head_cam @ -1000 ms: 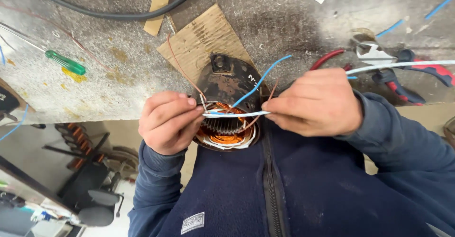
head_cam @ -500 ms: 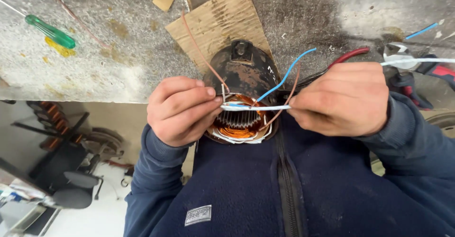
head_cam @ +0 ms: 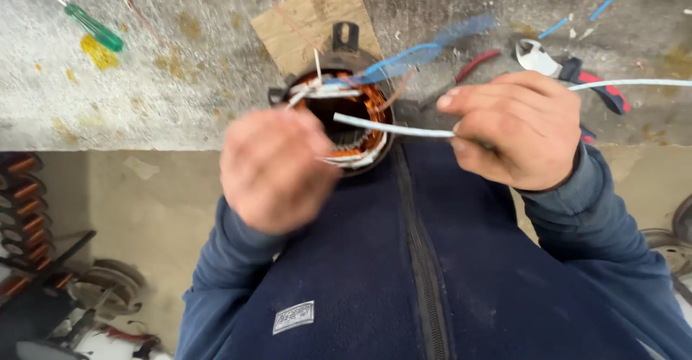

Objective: Rewiring an electric motor stator by inserting wires and insulating strips into the slots.

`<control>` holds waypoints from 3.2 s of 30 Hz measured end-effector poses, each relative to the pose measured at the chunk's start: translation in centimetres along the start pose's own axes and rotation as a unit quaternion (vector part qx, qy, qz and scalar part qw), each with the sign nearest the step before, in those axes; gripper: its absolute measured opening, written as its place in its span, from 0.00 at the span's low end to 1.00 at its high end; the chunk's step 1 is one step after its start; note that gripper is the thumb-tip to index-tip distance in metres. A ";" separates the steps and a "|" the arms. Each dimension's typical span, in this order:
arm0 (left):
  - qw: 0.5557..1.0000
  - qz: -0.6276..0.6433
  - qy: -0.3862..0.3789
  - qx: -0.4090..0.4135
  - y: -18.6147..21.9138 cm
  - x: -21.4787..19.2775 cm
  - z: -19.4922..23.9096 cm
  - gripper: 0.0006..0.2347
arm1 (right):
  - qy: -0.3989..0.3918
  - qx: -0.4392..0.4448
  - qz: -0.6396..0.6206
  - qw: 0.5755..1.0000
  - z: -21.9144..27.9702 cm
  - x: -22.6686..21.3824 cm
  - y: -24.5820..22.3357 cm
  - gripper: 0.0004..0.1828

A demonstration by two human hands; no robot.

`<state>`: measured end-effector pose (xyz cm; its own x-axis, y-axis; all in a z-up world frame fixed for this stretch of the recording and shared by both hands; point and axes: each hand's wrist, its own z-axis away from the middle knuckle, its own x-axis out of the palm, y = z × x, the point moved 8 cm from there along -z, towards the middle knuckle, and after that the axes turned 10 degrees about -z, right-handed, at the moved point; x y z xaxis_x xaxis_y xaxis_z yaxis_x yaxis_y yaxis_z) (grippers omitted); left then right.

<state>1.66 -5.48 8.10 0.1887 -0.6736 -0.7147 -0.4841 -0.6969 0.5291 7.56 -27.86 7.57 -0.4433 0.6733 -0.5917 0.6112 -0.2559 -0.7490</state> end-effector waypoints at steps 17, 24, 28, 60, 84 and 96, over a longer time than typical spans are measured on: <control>0.991 -0.067 -0.115 -0.017 10.7 8.3 2.5 0.11 | -0.171 -0.186 0.055 0.966 6.9 2.7 -3.0 0.07; 0.955 0.142 -0.148 -0.215 7.1 13.8 6.9 0.03 | -0.100 -0.197 0.105 0.970 9.5 1.5 -2.0 0.10; 0.915 0.235 -0.118 -0.305 5.0 15.8 8.5 0.02 | -0.002 -0.136 0.127 0.983 15.6 -0.9 1.4 0.13; 0.771 0.506 -0.158 -0.354 7.5 19.2 5.5 0.05 | -0.167 0.294 -0.081 0.938 18.1 1.5 4.5 0.45; 0.864 0.381 -0.170 -0.282 9.3 18.0 3.0 0.05 | -0.130 0.390 -0.240 0.879 20.3 2.2 6.8 0.30; 0.868 0.376 -0.166 -0.278 8.8 17.0 2.6 0.05 | -0.061 0.412 -0.152 0.896 22.8 1.7 8.4 0.14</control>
<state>-1.64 -22.39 -0.61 -0.3032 -0.9461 -0.1141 0.1416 -0.1632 0.9764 -3.05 -44.70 -6.53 -0.6064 0.7307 -0.3137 -0.2192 -0.5329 -0.8173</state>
